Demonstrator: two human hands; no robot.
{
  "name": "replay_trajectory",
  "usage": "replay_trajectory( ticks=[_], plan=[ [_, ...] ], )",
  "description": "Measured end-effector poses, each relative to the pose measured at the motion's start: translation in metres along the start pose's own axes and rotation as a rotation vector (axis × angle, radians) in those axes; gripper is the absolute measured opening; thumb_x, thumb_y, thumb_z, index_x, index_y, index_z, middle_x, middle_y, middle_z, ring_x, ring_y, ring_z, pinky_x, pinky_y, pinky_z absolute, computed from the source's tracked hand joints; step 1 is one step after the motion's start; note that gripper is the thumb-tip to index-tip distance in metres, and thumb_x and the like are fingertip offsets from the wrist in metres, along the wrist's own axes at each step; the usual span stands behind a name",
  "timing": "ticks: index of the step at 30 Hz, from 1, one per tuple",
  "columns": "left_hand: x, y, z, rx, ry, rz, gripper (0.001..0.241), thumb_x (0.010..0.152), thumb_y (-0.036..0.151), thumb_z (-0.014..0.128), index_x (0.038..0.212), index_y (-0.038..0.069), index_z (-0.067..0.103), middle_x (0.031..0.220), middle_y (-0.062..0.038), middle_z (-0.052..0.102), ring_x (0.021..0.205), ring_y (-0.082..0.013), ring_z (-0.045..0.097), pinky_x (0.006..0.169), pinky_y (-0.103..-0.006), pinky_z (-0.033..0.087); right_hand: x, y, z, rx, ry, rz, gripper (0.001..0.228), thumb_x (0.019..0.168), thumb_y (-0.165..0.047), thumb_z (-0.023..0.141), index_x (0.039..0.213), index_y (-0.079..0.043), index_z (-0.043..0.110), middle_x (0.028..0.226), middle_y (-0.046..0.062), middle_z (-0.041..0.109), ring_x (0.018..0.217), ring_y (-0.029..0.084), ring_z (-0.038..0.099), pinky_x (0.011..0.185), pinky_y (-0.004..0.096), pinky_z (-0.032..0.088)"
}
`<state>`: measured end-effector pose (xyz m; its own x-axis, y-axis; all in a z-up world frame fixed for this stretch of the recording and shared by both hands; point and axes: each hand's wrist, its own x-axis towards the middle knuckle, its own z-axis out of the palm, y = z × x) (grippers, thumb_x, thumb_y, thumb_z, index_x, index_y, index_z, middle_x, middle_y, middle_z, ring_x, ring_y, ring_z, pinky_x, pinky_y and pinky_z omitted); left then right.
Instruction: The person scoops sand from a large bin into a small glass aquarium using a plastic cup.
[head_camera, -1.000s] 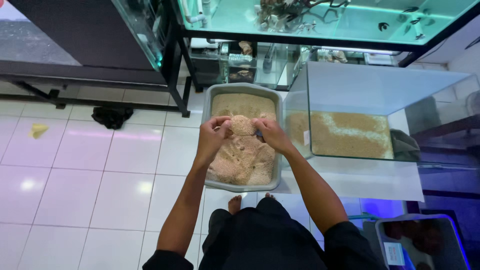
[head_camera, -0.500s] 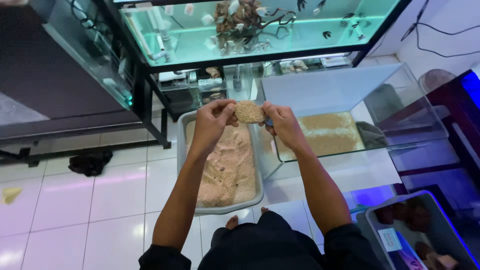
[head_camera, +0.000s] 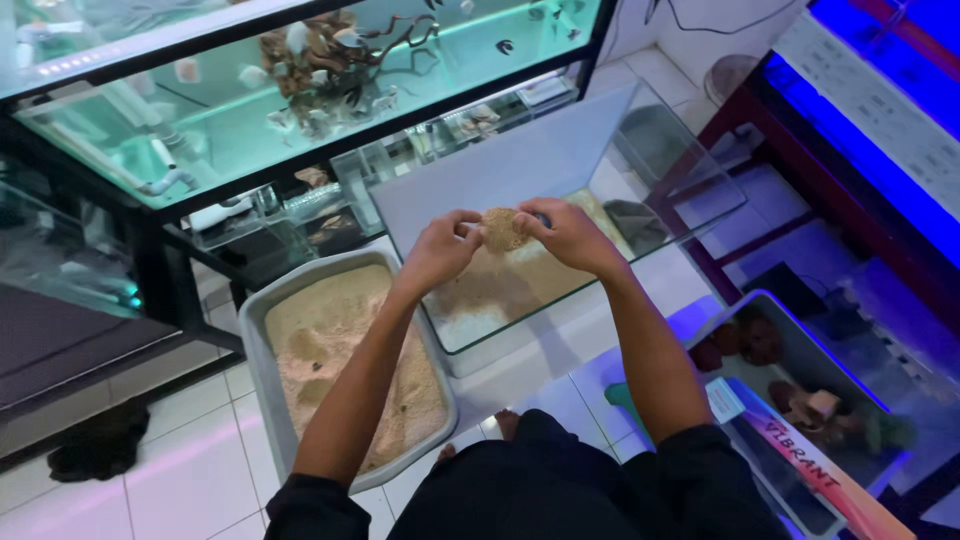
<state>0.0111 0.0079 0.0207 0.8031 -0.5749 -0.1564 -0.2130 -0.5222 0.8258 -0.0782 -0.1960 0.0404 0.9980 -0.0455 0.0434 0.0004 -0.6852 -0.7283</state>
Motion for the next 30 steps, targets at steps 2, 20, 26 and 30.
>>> replay_trajectory(
  ticks=[2, 20, 26, 30],
  plan=[
    [0.025, -0.007, 0.023, 0.061, -0.059, 0.036, 0.044, 0.094, 0.035, 0.063, 0.133, 0.016, 0.068, 0.104, -0.012, 0.077, 0.102, -0.0348, 0.074, 0.089, -0.051, 0.057, -0.005, 0.015, -0.014, -0.026, -0.014, 0.019, 0.043, 0.106, -0.037, 0.05, 0.131, -0.007, 0.068, 0.12, 0.028, 0.069, 0.115, 0.051, 0.062, 0.101, 0.059, 0.047],
    [0.146, 0.049, 0.146, 0.009, -0.458, 0.217, 0.053, 0.096, 0.03, 0.06, 0.146, 0.015, 0.055, 0.118, -0.012, 0.074, 0.117, -0.0339, 0.069, 0.098, -0.0474, 0.054, -0.037, 0.185, -0.121, -0.427, 0.103, 0.218, 0.041, 0.1, -0.04, 0.063, 0.137, -0.021, 0.064, 0.116, 0.018, 0.06, 0.113, 0.046, 0.062, 0.097, 0.052, 0.051],
    [0.146, 0.066, 0.157, 0.039, -0.419, 0.234, 0.057, 0.096, 0.032, 0.062, 0.15, 0.021, 0.05, 0.131, -0.013, 0.069, 0.125, -0.0378, 0.063, 0.105, -0.0511, 0.051, -0.033, 0.202, -0.119, -0.694, 0.291, 0.077, 0.045, 0.09, -0.03, 0.075, 0.134, -0.024, 0.066, 0.12, 0.011, 0.056, 0.111, 0.04, 0.059, 0.095, 0.049, 0.053],
    [0.141, 0.069, 0.151, 0.047, -0.349, 0.199, 0.067, 0.094, 0.038, 0.064, 0.156, 0.025, 0.04, 0.145, -0.018, 0.059, 0.134, -0.0425, 0.056, 0.114, -0.0544, 0.045, -0.02, 0.202, -0.105, -0.802, 0.459, -0.086, 0.048, 0.089, -0.034, 0.075, 0.135, -0.027, 0.064, 0.118, 0.005, 0.053, 0.108, 0.032, 0.056, 0.095, 0.042, 0.051]
  ],
)
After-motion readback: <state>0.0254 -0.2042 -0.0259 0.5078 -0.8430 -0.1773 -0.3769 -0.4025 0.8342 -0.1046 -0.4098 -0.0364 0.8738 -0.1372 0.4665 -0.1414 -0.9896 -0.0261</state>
